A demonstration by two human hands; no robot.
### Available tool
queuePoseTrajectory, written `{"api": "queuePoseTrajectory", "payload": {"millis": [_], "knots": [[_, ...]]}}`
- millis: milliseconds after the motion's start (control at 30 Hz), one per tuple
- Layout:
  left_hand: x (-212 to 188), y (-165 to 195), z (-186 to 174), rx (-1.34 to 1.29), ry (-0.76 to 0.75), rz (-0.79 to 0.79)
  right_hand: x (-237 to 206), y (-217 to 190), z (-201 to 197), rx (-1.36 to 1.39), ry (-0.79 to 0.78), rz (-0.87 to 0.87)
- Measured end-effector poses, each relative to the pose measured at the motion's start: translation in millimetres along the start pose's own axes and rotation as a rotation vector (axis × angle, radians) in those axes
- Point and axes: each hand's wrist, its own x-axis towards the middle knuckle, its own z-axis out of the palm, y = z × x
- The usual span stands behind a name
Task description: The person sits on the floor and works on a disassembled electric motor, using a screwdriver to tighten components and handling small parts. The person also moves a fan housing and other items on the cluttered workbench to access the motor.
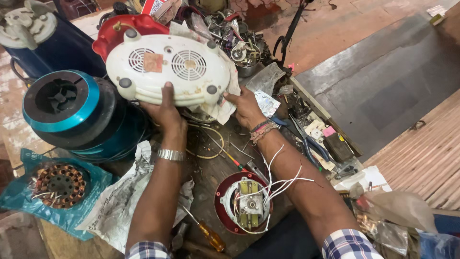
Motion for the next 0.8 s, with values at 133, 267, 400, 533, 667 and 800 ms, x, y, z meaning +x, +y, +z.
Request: {"api": "queuePoseTrajectory", "payload": {"millis": [133,267,400,533,667,800], "knots": [[15,12,15,-0.12,-0.034,-0.077,-8,-10,8,-0.07,0.027,0.05],[24,31,28,-0.092,0.032,-0.007,-25,-27,12,-0.22,0.067,0.076],[32,62,31,-0.162,0.024,-0.108,-51,-55,5,-0.324,0.128,0.074],[29,98,35,-0.217,-0.044,-0.223,-79,-88,-1,-0.383,0.089,0.0],[6,133,13,-0.213,-0.176,-0.27,-124,-130,-11,-0.522,0.118,-0.243],[-35,185,-37,-0.219,-0.359,-0.4,-201,-180,-16,-0.568,0.134,-0.56]]}}
